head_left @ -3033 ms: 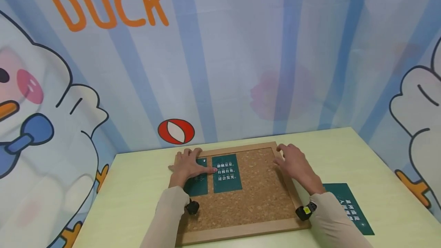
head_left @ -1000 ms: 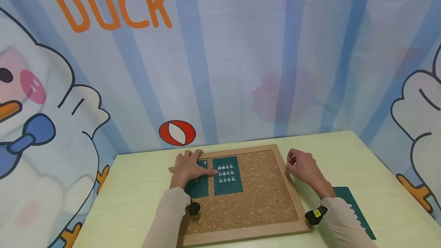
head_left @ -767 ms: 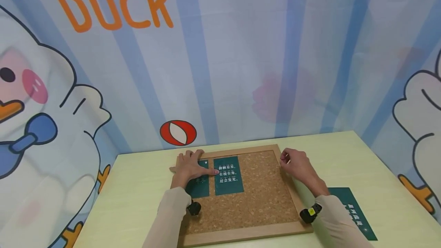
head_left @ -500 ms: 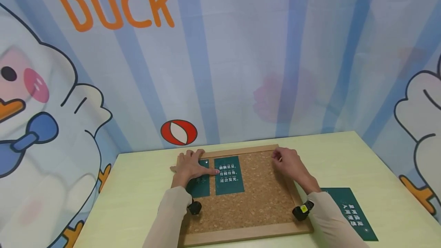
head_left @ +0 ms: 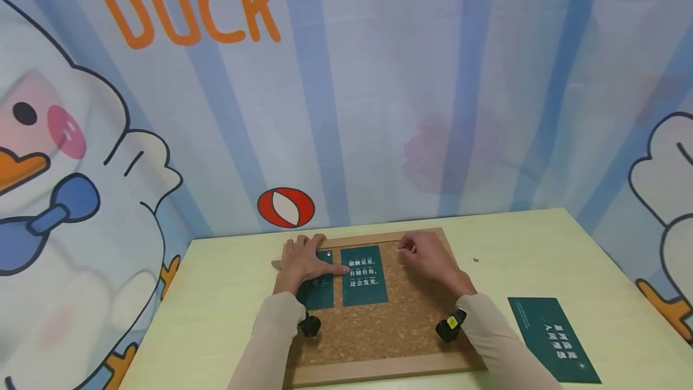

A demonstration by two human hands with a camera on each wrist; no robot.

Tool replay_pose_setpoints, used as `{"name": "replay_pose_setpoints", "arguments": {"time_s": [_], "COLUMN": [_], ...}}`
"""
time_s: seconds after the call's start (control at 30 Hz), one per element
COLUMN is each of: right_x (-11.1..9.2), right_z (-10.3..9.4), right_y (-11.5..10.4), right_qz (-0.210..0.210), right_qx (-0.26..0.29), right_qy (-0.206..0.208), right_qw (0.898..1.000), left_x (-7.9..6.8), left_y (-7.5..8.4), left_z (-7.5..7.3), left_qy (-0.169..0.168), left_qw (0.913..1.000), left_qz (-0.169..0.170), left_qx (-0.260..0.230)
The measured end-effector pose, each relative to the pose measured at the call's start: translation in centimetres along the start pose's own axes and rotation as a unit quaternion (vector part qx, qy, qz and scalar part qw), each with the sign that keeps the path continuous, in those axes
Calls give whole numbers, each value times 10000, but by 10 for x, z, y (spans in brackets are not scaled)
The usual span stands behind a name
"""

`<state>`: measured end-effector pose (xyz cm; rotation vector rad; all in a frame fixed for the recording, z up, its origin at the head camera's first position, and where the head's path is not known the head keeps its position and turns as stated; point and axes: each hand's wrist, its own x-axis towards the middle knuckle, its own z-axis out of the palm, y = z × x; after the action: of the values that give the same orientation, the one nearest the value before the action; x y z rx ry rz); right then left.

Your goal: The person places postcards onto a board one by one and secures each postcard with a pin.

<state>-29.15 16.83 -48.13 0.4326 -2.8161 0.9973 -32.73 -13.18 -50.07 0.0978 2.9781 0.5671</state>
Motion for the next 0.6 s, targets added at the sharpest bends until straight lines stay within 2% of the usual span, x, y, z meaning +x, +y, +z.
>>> {"name": "replay_pose_setpoints", "arguments": {"time_s": [0.27,0.43,0.6], "right_x": [11,19,27], "right_z": [15,25,34], "right_y": [-12,-14,-13], "right_qz": [-94,-31,80], "right_qx": [-43,162,357], "right_qy": [-68,-193,-384], "right_qw": [9999,9997,9986], "left_x": [-2,-1,9], "left_y": [2,0,-7], "left_z": [-3,-2,8], "left_qy": [-57,-94,-32], "left_qw": [10000,9999,10000], "left_qz": [-41,-56,-41], "left_qx": [37,19,-13]}}
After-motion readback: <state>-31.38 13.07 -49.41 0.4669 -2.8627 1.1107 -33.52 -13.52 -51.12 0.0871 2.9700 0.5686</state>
